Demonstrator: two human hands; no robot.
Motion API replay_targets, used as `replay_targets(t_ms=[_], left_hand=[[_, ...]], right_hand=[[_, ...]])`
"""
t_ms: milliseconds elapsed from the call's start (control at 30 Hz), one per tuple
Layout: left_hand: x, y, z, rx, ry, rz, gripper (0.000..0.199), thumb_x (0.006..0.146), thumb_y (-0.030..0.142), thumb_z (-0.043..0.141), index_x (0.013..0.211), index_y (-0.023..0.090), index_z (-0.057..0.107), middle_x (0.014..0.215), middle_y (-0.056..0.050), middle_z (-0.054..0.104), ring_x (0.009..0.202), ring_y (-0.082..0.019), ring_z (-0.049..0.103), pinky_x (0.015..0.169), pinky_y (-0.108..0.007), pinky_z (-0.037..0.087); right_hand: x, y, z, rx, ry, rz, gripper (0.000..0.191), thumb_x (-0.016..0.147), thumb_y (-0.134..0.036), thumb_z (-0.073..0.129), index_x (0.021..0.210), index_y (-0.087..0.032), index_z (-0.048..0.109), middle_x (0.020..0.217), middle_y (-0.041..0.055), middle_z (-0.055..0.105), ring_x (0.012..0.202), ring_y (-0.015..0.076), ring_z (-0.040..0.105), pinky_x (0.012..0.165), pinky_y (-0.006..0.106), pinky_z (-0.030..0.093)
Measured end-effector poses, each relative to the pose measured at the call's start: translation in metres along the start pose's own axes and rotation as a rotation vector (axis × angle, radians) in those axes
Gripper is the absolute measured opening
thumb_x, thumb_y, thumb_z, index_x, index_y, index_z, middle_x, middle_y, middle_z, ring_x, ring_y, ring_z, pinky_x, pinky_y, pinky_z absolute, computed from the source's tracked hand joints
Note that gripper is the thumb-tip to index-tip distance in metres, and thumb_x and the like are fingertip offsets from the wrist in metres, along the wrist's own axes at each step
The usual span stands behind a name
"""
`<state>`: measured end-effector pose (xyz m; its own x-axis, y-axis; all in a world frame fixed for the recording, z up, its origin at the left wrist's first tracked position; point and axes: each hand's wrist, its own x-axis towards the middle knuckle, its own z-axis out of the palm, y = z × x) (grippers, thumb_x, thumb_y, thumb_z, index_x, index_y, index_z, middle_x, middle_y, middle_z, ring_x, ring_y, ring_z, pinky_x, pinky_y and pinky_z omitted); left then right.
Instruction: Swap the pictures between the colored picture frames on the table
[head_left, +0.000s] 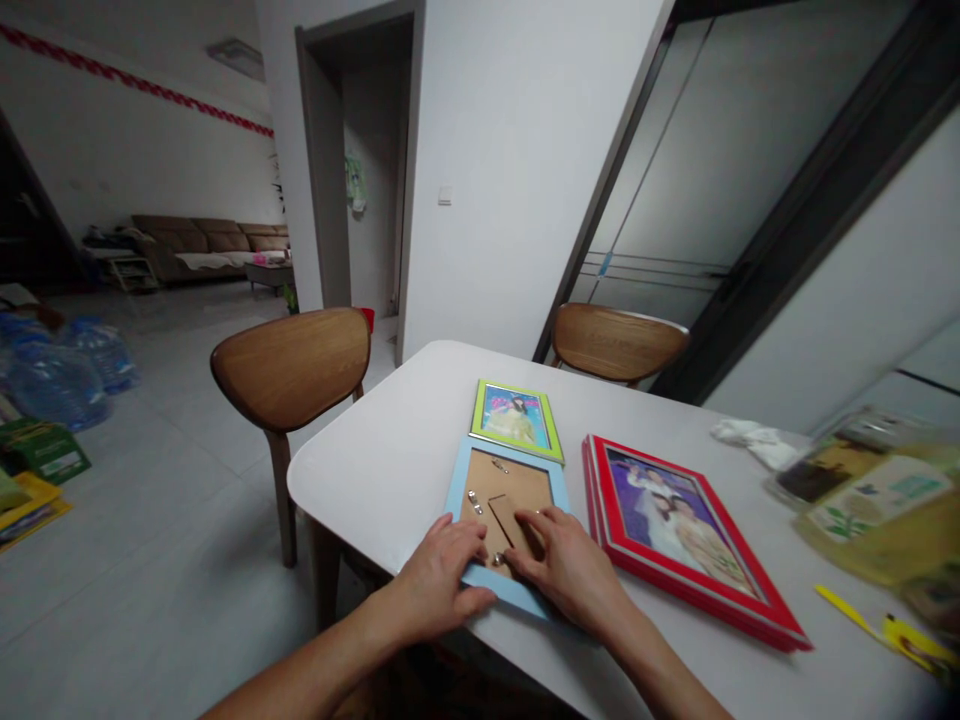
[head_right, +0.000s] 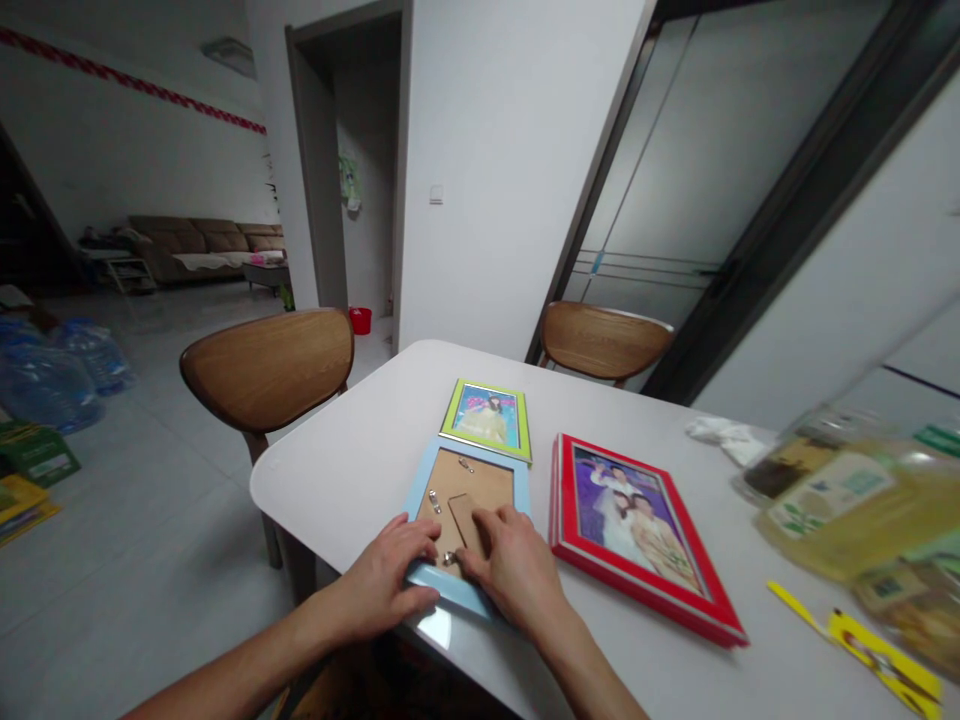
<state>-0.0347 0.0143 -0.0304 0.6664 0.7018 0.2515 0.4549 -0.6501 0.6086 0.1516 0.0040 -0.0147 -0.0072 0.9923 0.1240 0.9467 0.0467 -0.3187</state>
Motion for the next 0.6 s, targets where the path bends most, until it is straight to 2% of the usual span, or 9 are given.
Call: replay_targets(t_ms=[167, 300, 367, 467, 600], left_hand=[[0.0, -0.001, 0.002, -0.086, 0.093, -0.048, 0.037, 0.065, 0.021, 0.061, 0.1, 0.016, 0.049, 0.127, -0.013, 0.04, 0.118, -0.022, 0.035, 0.1, -0.041, 0.021], [0.008, 0.003, -0.005, -0.249, 0.247, -0.132, 0.041, 0.065, 0.017, 0.058, 0.105, 0.015, 0.047, 0.129, -0.014, 0.036, 0.118, -0.024, 0.034, 0.098, -0.038, 0.027], [0.016, 0.005, -0.008, -0.369, 0.341, -0.19, 0.039, 0.068, 0.017, 0.056, 0.105, 0.017, 0.047, 0.122, -0.011, 0.044, 0.111, -0.023, 0.042, 0.094, -0.037, 0.032], [0.03, 0.005, -0.01, -0.618, 0.433, -0.263, 0.032, 0.07, 0.018, 0.051, 0.101, 0.017, 0.048, 0.1, -0.006, 0.057, 0.09, -0.018, 0.054, 0.08, -0.03, 0.042], [0.037, -0.005, -0.015, -0.89, 0.484, -0.368, 0.03, 0.067, 0.02, 0.05, 0.097, 0.015, 0.049, 0.08, -0.001, 0.06, 0.068, -0.013, 0.057, 0.062, -0.022, 0.044]], right_hand=[[0.001, -0.001, -0.004, 0.042, 0.03, 0.009, 0.037, 0.067, -0.03, 0.046, 0.099, -0.015, 0.058, 0.084, 0.0076, 0.056, 0.08, 0.0179, 0.053, 0.073, 0.026, 0.038], [0.006, -0.007, -0.022, 0.037, 0.042, 0.034, 0.035, 0.065, -0.029, 0.046, 0.094, -0.015, 0.061, 0.082, 0.008, 0.057, 0.075, 0.0183, 0.054, 0.07, 0.027, 0.04], [0.006, -0.014, -0.031, 0.038, 0.068, 0.028, 0.034, 0.066, -0.03, 0.047, 0.092, -0.016, 0.062, 0.082, 0.0074, 0.057, 0.074, 0.0182, 0.054, 0.069, 0.028, 0.04], [0.005, -0.024, -0.037, 0.076, 0.125, -0.012, 0.033, 0.066, -0.031, 0.048, 0.093, -0.017, 0.061, 0.084, 0.0069, 0.057, 0.078, 0.018, 0.054, 0.072, 0.028, 0.041], [0.002, -0.017, -0.03, 0.159, 0.188, -0.033, 0.036, 0.073, -0.036, 0.044, 0.099, -0.016, 0.058, 0.091, 0.0078, 0.057, 0.079, 0.0166, 0.054, 0.074, 0.027, 0.041]])
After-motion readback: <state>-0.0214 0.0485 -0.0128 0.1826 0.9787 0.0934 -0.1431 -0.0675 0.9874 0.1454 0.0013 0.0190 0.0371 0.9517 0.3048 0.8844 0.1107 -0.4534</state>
